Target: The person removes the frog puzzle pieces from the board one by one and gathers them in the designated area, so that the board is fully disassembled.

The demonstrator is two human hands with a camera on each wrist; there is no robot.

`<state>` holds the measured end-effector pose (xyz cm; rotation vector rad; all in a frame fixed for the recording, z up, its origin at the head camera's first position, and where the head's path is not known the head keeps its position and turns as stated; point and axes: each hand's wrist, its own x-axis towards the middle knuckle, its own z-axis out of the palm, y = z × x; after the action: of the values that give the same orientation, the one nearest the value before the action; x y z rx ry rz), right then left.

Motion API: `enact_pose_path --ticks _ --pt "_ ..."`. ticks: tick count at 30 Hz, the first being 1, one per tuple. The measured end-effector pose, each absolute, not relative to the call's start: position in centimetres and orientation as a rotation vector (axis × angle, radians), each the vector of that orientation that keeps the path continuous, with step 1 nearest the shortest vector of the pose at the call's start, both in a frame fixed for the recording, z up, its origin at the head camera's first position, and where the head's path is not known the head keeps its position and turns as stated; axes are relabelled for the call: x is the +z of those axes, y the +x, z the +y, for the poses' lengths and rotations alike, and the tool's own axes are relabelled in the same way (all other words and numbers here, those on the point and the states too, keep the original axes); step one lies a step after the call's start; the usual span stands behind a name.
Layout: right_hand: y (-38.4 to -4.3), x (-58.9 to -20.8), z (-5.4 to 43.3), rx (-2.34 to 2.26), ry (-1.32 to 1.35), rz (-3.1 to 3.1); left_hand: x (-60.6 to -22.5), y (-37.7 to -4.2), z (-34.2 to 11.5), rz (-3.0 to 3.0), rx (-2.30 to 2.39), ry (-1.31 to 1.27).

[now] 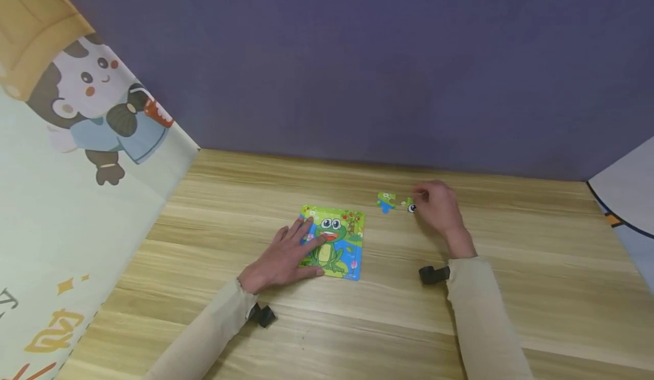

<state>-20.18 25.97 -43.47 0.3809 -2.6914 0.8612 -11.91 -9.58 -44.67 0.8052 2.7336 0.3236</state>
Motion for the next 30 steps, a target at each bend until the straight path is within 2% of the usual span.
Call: enact_pose_path --ticks 16,30 --pt "-19.7 -43.4 19.7 1.090 0.467 -2.819 -44.1 -12.0 -9.4 2.754 0.399 0.816" --pt "-19.2 -44.6 14.7 1.190 0.662 -2.873 -44.4 -11.8 -6.3 2.738 0.313 0.860"
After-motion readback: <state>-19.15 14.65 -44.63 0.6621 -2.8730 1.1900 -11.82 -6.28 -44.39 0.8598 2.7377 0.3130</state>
